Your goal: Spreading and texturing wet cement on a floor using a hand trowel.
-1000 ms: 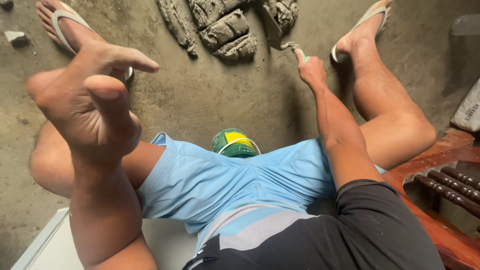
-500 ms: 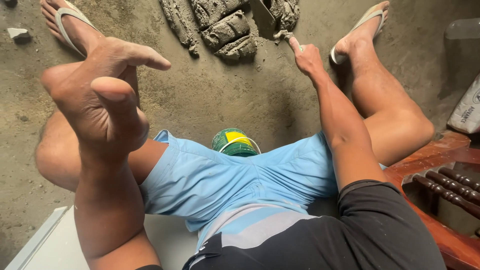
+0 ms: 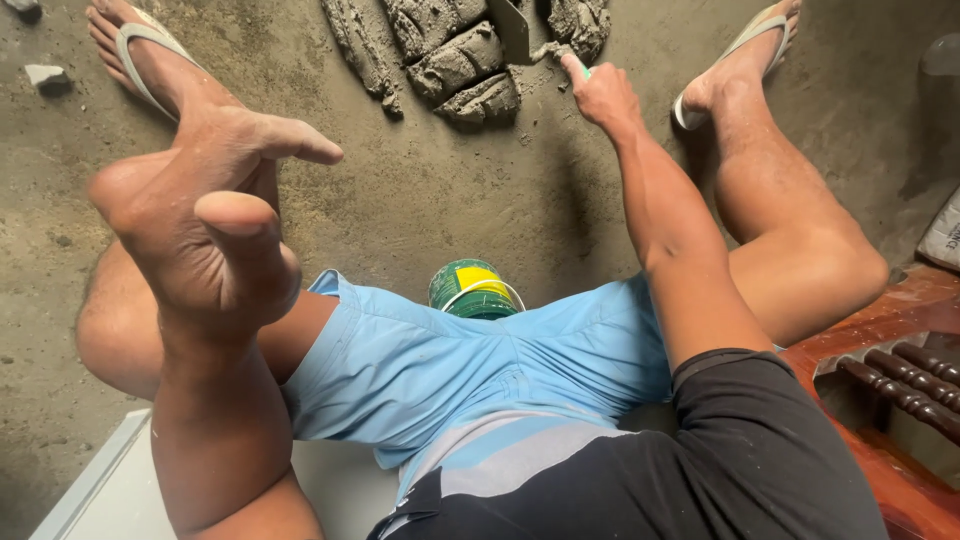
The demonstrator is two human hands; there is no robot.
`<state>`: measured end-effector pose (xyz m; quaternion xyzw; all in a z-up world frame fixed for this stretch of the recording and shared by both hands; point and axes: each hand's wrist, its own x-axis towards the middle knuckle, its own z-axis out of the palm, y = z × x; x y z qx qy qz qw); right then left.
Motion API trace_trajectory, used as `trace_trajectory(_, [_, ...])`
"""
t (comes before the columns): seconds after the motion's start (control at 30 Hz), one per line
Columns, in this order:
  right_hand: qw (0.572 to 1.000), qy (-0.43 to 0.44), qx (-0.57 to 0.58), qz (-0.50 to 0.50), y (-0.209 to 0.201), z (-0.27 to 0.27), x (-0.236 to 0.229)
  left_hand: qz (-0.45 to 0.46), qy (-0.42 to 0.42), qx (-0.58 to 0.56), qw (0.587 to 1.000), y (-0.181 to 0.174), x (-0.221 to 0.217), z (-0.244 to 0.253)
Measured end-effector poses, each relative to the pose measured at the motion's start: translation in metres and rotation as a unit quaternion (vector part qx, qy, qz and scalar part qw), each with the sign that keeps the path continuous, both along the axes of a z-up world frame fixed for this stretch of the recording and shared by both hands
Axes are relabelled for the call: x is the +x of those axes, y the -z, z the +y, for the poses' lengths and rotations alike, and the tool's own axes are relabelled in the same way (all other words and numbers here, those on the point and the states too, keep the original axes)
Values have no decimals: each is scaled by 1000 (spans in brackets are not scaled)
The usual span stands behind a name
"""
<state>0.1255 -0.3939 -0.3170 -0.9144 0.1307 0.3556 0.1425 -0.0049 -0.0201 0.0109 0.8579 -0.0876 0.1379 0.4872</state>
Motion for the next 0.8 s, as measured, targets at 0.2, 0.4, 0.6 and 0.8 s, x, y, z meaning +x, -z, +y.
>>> trace_trajectory(0.2, [998, 47, 21, -20, 31, -9, -16, 24, 18, 4, 1000, 0, 3, -1])
trace_trajectory(0.4, [987, 160, -28, -12, -6, -21, -35, 15, 19, -25, 999, -2, 5, -3])
trace_trajectory(0.6, [975, 208, 73, -1, -59, -21, -35, 8, 24, 23, 999, -1, -1, -2])
trace_trajectory(0.8, [991, 74, 100, -41, -20, -21, -1, 0, 62, -69, 996, -9, 2, -8])
